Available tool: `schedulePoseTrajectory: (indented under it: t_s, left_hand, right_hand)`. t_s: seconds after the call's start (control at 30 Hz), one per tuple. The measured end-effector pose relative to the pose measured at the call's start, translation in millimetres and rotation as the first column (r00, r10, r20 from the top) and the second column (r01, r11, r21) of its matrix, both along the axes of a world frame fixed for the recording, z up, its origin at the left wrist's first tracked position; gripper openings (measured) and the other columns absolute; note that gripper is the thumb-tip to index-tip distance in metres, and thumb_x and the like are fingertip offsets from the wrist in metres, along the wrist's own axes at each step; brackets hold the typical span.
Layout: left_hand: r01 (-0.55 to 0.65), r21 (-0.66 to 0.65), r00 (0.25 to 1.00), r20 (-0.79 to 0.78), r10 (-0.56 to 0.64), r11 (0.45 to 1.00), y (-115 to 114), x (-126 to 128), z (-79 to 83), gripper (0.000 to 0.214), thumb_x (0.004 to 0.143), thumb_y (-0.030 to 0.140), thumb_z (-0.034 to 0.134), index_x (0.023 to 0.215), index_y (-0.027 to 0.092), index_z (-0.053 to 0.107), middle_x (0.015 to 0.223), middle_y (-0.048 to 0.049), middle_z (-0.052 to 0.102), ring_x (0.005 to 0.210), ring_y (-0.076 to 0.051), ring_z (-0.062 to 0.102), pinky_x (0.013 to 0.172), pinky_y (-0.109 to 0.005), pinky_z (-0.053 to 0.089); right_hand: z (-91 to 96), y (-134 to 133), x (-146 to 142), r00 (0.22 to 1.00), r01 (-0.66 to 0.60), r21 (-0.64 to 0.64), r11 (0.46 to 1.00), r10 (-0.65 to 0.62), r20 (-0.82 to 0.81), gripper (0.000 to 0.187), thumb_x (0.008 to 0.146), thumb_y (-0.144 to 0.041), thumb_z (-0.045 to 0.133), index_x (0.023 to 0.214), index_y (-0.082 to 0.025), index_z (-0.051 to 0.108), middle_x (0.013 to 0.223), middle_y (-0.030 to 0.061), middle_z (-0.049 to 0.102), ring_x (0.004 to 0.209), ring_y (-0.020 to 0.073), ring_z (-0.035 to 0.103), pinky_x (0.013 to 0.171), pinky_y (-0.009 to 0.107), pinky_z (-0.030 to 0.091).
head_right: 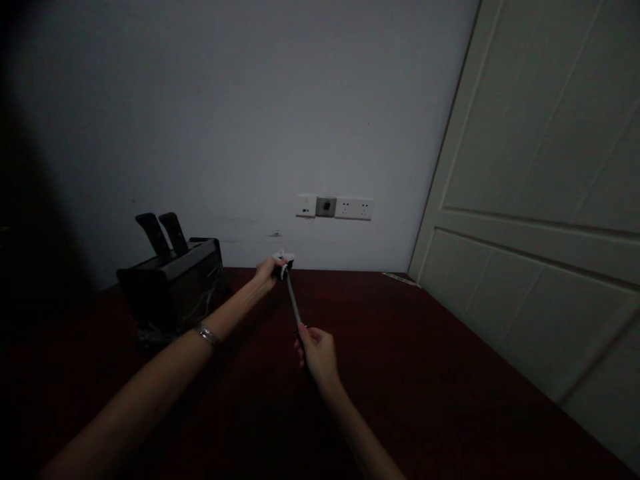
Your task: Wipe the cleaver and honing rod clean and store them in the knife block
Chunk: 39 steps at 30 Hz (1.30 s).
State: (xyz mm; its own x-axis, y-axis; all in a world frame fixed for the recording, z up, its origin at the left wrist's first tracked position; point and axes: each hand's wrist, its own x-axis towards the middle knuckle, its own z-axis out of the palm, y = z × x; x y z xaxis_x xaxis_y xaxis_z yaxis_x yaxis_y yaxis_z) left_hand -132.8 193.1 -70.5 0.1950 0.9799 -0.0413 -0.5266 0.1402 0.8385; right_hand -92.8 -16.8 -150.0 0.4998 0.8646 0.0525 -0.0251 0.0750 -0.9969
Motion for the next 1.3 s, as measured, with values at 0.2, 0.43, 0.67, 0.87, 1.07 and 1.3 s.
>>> schedulePoseTrajectory:
  t_s: [0.2, 0.43, 0.67, 0.87, 1.07, 1.3]
  left_hand:
    - [-0.185, -0.037, 0.979, 0.077, 0.188, 0.982, 25, -25, 10.7, 0.013, 0.056, 0.001, 0.057, 0.060, 0.013, 0.053, 0.054, 0.0031, 0.053, 0.045, -0.008, 0.050, 0.046, -0.019, 0.040]
    - [0.016, -0.028, 0.999, 0.029, -0.015, 0.999, 8, -44, -18.9, 0.013, 0.054, 0.000, 0.062, 0.062, 0.009, 0.059, 0.058, -0.0018, 0.059, 0.049, -0.011, 0.055, 0.046, -0.020, 0.044]
    - [0.193, -0.016, 0.980, -0.055, -0.193, 0.981, -7, -56, -40.8, 0.009, 0.055, 0.002, 0.061, 0.062, 0.008, 0.063, 0.057, -0.0041, 0.062, 0.049, -0.013, 0.056, 0.049, -0.023, 0.045]
    - [0.340, 0.038, 0.935, -0.123, -0.334, 0.940, -28, -74, -50.9, 0.016, 0.053, 0.002, 0.065, 0.068, 0.007, 0.067, 0.066, -0.0074, 0.066, 0.055, -0.013, 0.058, 0.054, -0.021, 0.043]
    - [0.676, 0.166, 0.731, -0.271, -0.626, 0.718, -74, -84, -64.4, 0.032, 0.058, 0.021, 0.076, 0.087, 0.008, 0.068, 0.083, -0.0096, 0.067, 0.069, -0.013, 0.060, 0.064, -0.020, 0.042]
    - [0.741, 0.189, 0.670, -0.147, -0.728, 0.644, -118, -72, -74.7, 0.039, 0.061, 0.029, 0.076, 0.092, 0.008, 0.065, 0.077, -0.0083, 0.064, 0.063, -0.013, 0.059, 0.061, -0.024, 0.045]
  right_hand:
    - [-7.0, 0, -11, 0.996, -0.079, -0.018, 0.997, 0.078, -0.052, 0.058, 0.051, -0.069, 0.061, 0.073, -0.018, 0.046, 0.057, -0.0050, 0.052, 0.035, 0.0073, 0.049, 0.030, 0.018, 0.035]
    - [1.5, -5, -9, 0.998, -0.052, -0.021, 0.998, 0.051, -0.025, 0.054, 0.057, -0.067, 0.059, 0.072, -0.019, 0.040, 0.053, -0.0049, 0.056, 0.025, 0.0048, 0.038, 0.024, 0.016, 0.023]
    - [6.8, -8, 1, 0.990, -0.072, 0.003, 0.997, 0.071, -0.125, 0.053, 0.059, -0.066, 0.057, 0.072, -0.014, 0.055, 0.051, 0.0007, 0.061, 0.027, 0.0062, 0.038, 0.026, 0.019, 0.026]
    - [1.9, -6, 0, 0.980, -0.072, 0.001, 0.997, 0.071, -0.187, 0.048, 0.060, -0.061, 0.063, 0.061, -0.013, 0.055, 0.042, -0.0029, 0.052, 0.032, 0.0057, 0.040, 0.031, 0.017, 0.030]
    - [-4.3, -4, -5, 0.965, 0.017, 0.069, 0.997, 0.002, -0.263, 0.048, 0.054, -0.055, 0.072, 0.072, -0.015, 0.052, 0.058, -0.0023, 0.059, 0.039, 0.0066, 0.048, 0.033, 0.017, 0.037]
    - [-15.4, 3, -11, 0.988, 0.037, 0.152, 0.988, -0.013, -0.155, 0.052, 0.051, -0.058, 0.071, 0.070, -0.019, 0.042, 0.035, -0.0099, 0.045, 0.029, 0.0068, 0.039, 0.030, 0.017, 0.031]
